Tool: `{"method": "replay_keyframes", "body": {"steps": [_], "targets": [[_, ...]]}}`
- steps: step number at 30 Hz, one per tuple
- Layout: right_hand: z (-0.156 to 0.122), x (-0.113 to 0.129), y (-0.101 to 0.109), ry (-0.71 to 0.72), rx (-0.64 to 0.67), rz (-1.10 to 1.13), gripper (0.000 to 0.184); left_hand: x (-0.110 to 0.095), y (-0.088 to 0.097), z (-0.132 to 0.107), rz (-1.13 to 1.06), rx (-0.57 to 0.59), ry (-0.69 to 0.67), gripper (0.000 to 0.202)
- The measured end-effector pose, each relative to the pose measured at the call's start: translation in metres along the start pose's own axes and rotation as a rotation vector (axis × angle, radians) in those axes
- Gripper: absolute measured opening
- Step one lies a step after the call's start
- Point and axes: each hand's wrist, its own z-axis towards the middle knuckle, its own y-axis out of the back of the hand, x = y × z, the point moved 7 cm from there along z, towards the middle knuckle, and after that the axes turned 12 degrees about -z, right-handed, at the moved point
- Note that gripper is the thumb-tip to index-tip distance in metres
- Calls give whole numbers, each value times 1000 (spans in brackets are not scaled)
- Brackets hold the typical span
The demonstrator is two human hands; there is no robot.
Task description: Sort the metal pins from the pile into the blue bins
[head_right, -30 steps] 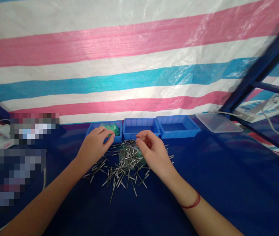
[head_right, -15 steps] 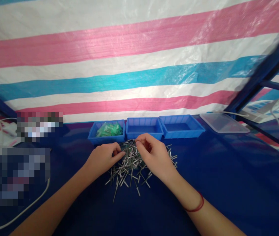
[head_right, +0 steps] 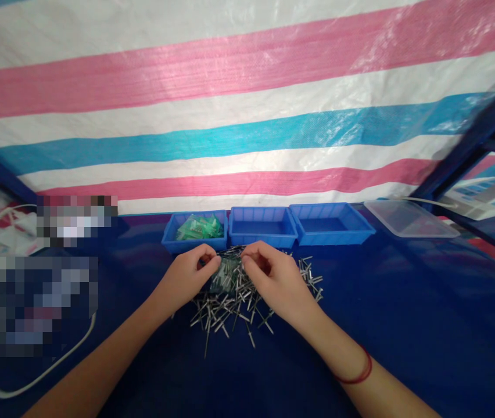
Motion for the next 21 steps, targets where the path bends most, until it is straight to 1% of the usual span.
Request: {"method": "replay_keyframes", "body": {"steps": [4, 7, 10, 13, 15, 18, 21], "targets": [[-2, 7, -8, 75, 37, -178, 14, 2, 12, -2, -174, -76, -5, 18], [-3, 12, -11, 126, 5, -286, 16, 3, 14, -2, -357, -100, 12, 20], [-3, 12, -13, 127, 6, -311, 18, 6, 12, -1, -574, -131, 44, 20], [-1, 8, -14, 85, 28, -243, 18, 11, 8, 0, -762, -156, 92, 21], [0, 4, -14, 55, 39, -144, 20, 13, 4, 1, -849, -144, 119, 22], [2, -2, -13, -6, 70, 25, 25, 16, -1, 1, -917, -115, 139, 24], [3, -6, -11, -74, 72, 136, 26, 18, -1, 1, -918, -120, 139, 24]]}}
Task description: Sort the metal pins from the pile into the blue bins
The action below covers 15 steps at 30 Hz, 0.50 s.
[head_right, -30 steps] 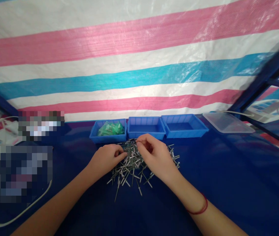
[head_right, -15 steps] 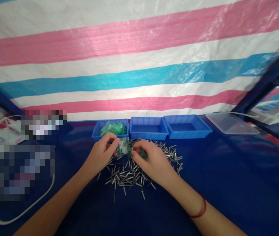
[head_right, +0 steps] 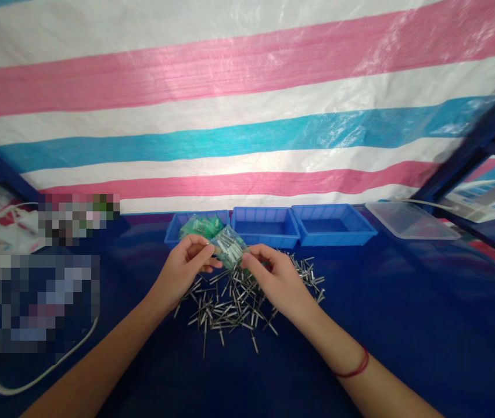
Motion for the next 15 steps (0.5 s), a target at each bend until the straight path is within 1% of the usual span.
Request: {"method": "replay_keyframes", "body": {"steps": [3, 7, 11, 15], "targets": [[0, 2, 3, -22, -29, 67, 25, -1, 0, 0, 38, 4, 4, 23], [0, -2, 6, -87, -83, 177, 24, -4, 0, 0, 128, 25, -11, 32], [0, -7, 7, -156, -76, 236, 28, -7, 1, 0, 200, 36, -35, 27], [-1, -8, 7, -191, -73, 295, 25, -7, 1, 0, 226, 52, -59, 27]]}}
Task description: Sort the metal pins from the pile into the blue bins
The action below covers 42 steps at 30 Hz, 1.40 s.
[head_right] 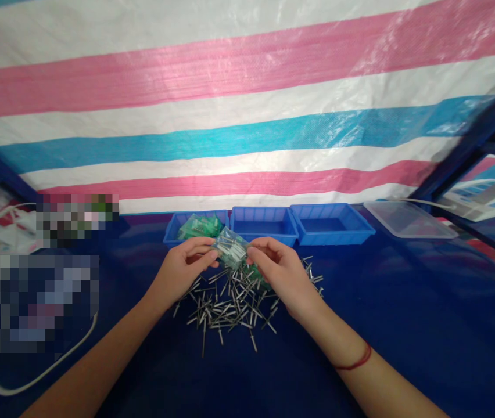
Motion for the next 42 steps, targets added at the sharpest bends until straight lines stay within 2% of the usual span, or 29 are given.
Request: {"method": "replay_keyframes", "body": {"steps": [3, 6, 11, 20, 29, 32, 36, 39, 42], "targets": [[0, 2, 0, 13, 4, 31, 19, -1, -1, 0, 37, 22, -38, 22], [-1, 5, 0, 42, -8, 44, 14, -6, -1, -1, 148, 21, -133, 13], [-2, 7, 0, 39, 3, 86, 18, -10, -1, -3, 217, 28, -216, 13], [-1, 7, 0, 40, 25, 58, 28, -6, -2, -1, 51, 28, -75, 21], [0, 11, -1, 140, 17, 5, 34, 1, 0, 1, -58, -21, -65, 24], [-1, 13, 0, 140, 10, -10, 38, -12, 22, 5, -104, -162, -117, 29], [-1, 12, 4, 136, -34, -18, 38, -30, 81, 12, -104, -473, -278, 36], [0, 10, 6, 134, -44, -33, 36, -29, 110, 18, 63, -534, -314, 32], [-1, 10, 5, 148, -43, -55, 32, -30, 113, 21, 481, -505, -359, 30]]}}
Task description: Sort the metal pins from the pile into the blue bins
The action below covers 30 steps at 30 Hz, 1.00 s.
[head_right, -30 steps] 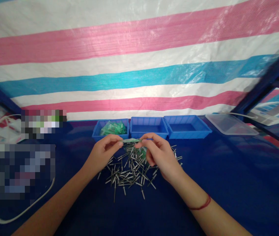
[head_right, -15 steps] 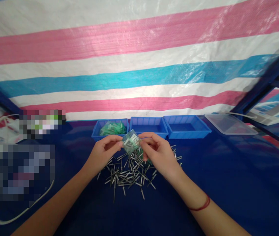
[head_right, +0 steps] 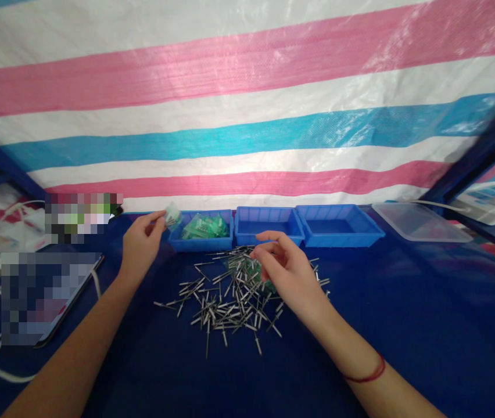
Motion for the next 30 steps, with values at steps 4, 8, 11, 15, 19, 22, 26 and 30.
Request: {"method": "replay_keyframes", "body": {"steps": [4, 8, 11, 15, 19, 22, 26, 30], "targets": [[0, 1, 0, 8, -6, -33, 29, -11, -19, -8, 295, 179, -169, 30], [1, 0, 3, 47, 0, -126, 25, -20, -30, -16, 474, 245, -231, 24], [3, 0, 8, 111, 10, -392, 21, -21, -36, -21, 506, 309, -249, 24], [4, 3, 5, 312, 56, -909, 24, -21, -40, -25, 509, 359, -256, 32], [1, 0, -3, 489, 100, -1167, 35, -29, -41, -28, 502, 333, -302, 36], [1, -5, -5, 500, 134, -1206, 36, -41, -42, -32, 459, 326, -362, 31], [2, -8, -6, 478, 175, -1175, 31, -60, -50, -45, 365, 383, -456, 21], [1, -8, -7, 488, 146, -1188, 49, -73, -69, -68, 305, 566, -464, 22]]}}
